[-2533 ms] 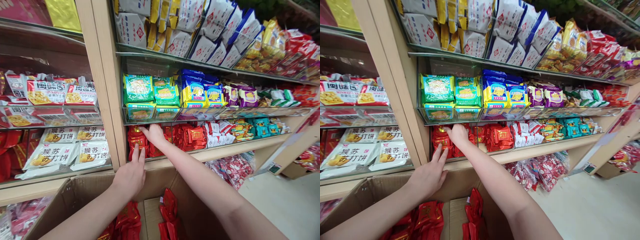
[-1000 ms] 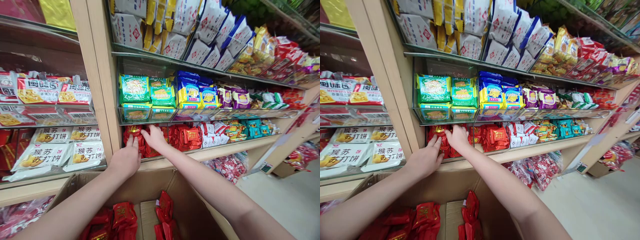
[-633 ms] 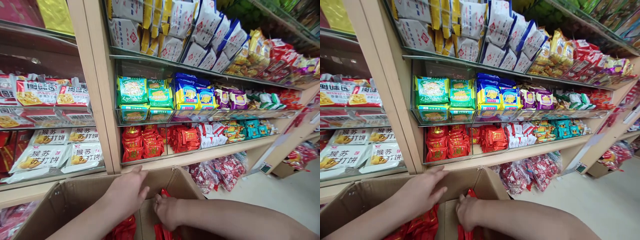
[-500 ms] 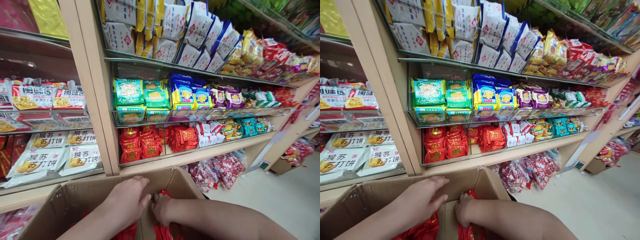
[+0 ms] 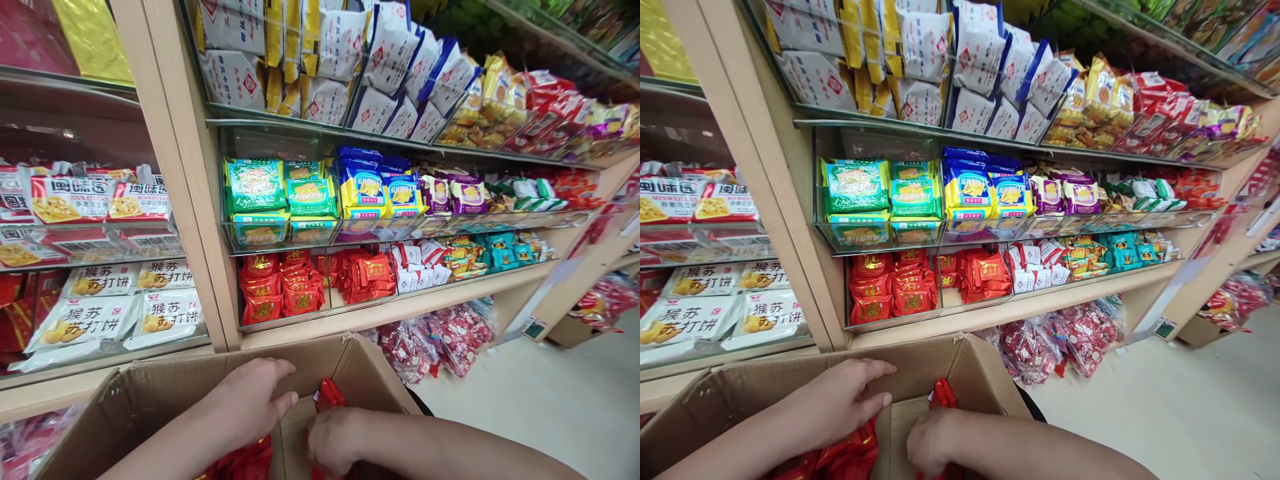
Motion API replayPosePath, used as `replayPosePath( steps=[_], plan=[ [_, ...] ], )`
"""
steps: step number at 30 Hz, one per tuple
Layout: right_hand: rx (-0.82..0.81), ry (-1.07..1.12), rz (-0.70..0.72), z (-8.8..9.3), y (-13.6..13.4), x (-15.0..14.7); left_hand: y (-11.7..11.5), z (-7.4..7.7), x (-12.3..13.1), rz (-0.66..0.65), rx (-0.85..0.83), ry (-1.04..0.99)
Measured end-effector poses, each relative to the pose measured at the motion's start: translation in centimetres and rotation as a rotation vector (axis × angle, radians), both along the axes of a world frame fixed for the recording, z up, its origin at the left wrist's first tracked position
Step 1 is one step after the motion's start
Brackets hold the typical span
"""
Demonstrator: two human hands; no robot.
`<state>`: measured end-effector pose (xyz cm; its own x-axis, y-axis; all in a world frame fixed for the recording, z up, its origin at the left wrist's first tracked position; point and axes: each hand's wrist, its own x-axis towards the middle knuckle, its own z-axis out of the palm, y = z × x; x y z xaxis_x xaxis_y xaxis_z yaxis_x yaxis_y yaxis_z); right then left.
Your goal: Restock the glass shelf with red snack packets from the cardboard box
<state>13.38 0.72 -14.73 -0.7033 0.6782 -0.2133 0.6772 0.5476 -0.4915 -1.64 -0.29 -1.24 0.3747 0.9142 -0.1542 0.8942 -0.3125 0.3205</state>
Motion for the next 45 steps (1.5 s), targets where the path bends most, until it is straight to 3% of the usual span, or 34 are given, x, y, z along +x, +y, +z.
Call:
replayPosePath(
  steps=[2, 3, 6, 8, 10, 13, 16, 18, 21, 24, 29, 32, 35, 37, 40, 43, 45],
  plan=[
    [-0.045, 0.056, 0.163, 3.1, 0.8, 0.7, -0.3, 0.1, 0.0, 0.029, -0.082, -0.054],
    [-0.037, 0.100, 0.151, 4.5, 1.2, 1.1, -0.5, 0.2, 0.0, 0.055, -0.126, -0.087],
    [-0.179, 0.521, -0.163, 7.8, 1.7, 1.7, -0.8, 0.4, 0.3, 0.159, -0.269, -0.272],
    [-0.355, 0.848, -0.365, 8.9, 1.6, 1.8, -0.9, 0.6, 0.8, 0.244, -0.402, -0.520],
    [-0.431, 1.020, -0.428, 9.8, 1.5, 1.7, -0.8, 0.6, 1.4, 0.316, -0.502, -0.759],
    [-0.240, 1.035, -0.434, 11.0, 1.3, 1.5, -0.5, 0.1, 2.2, 0.308, -0.470, -0.880],
    [-0.009, 0.951, -0.407, 11.7, 1.5, 1.4, -0.2, -0.7, 2.5, 0.225, -0.385, -0.894],
    [0.013, 0.947, -0.434, 11.6, 1.8, 1.3, 0.0, -1.0, 2.5, 0.207, -0.387, -0.951],
    [-0.159, 1.082, -0.556, 10.8, 2.2, 1.2, 0.1, -0.9, 2.2, 0.236, -0.410, -1.073],
    [-0.362, 1.220, -0.651, 10.3, 2.3, 1.1, -0.1, 0.1, 1.9, 0.346, -0.444, -1.214],
    [-0.370, 1.406, -0.770, 10.1, 2.5, 1.3, -0.2, 1.3, 2.0, 0.524, -0.510, -1.422],
    [-0.328, 1.423, -0.772, 9.4, 2.5, 1.0, 0.0, 0.3, 2.0, 0.617, -0.582, -1.344],
    [-0.238, 1.368, -0.780, 8.9, 2.3, 0.4, 0.0, -1.3, 2.1, 0.676, -0.454, -1.149],
    [-0.236, 1.371, -0.797, 8.9, 1.9, -0.1, -0.2, -1.8, 2.2, 0.613, -0.254, -0.995],
    [-0.392, 1.420, -0.835, 9.6, 1.4, -0.2, -0.5, -1.4, 2.6, 0.492, 0.004, -0.821],
    [-0.389, 1.409, -0.782, 10.6, 1.2, 0.8, -0.4, -0.8, 2.5, 0.437, 0.071, -0.794],
    [-0.314, 1.357, -0.635, 11.0, 1.0, 1.7, -0.2, -0.9, 2.0, 0.397, 0.084, -0.771]
  ],
)
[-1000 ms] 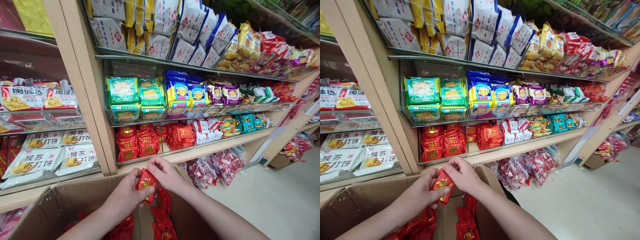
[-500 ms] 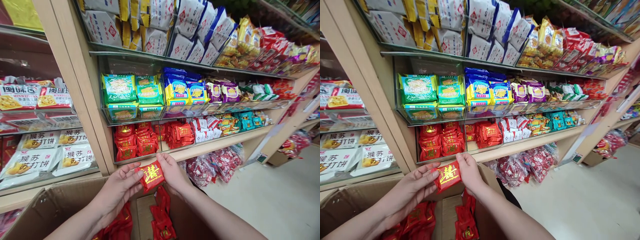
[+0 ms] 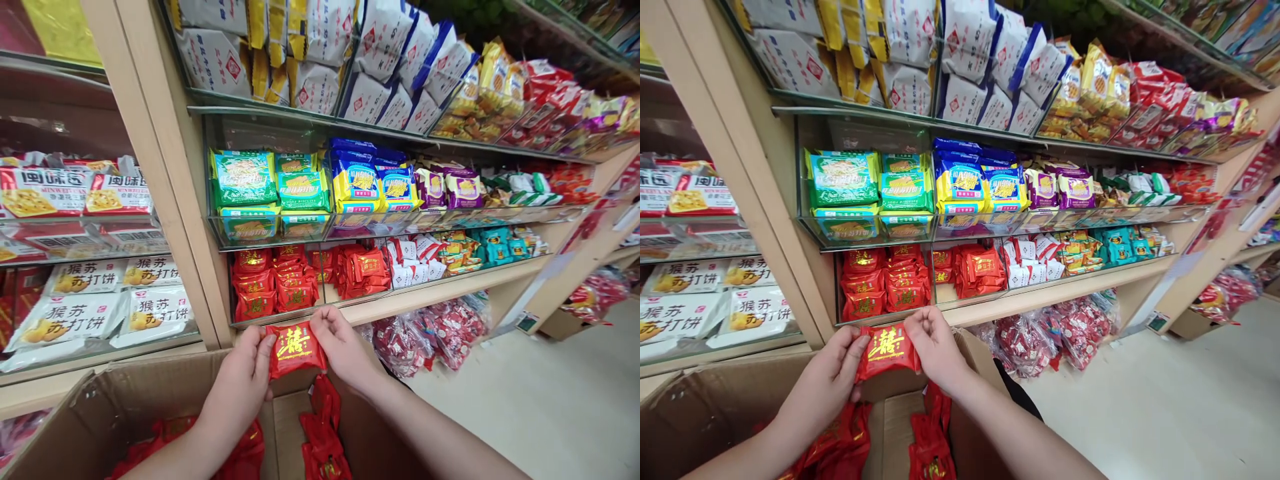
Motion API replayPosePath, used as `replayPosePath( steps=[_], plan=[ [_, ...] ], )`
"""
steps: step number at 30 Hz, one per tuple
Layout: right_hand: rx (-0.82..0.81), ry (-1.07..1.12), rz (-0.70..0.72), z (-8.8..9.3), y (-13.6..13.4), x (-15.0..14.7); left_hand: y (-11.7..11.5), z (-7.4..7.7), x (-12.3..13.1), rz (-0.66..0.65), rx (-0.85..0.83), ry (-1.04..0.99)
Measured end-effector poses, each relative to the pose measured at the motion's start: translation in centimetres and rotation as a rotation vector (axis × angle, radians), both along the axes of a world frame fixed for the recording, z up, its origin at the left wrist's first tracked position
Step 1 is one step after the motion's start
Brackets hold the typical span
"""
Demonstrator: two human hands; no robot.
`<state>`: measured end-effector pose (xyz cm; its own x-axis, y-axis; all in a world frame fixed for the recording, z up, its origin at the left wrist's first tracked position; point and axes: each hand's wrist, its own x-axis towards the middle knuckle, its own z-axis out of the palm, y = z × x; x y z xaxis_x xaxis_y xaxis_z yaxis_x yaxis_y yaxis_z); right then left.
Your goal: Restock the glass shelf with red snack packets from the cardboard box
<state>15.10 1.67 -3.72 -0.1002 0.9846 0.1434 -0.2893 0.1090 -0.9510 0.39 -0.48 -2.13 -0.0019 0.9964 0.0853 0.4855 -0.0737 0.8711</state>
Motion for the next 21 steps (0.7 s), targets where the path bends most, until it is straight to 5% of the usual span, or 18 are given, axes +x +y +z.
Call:
replayPosePath(
  steps=[4, 7, 10, 15, 21],
  plan=[
    [0.026, -0.022, 0.380, 0.2, -0.7, 1.1, 0.3, -0.5, -1.4, -0.071, 0.211, 0.177],
    [0.006, -0.043, 0.471, 0.3, -0.5, 1.4, 0.3, -0.3, -1.8, -0.106, 0.319, 0.211],
    [0.144, -0.203, 0.289, 1.1, 1.1, 1.8, 0.4, 0.3, -1.9, -0.035, 0.217, 0.064],
    [0.622, -0.707, -0.318, 3.3, 6.8, 1.3, 0.3, 0.4, -1.5, -0.103, 0.134, 0.083],
    [0.637, -0.947, -0.455, 4.0, 11.4, -2.1, -2.1, -0.4, 0.1, -0.442, 0.193, 0.437]
  ],
)
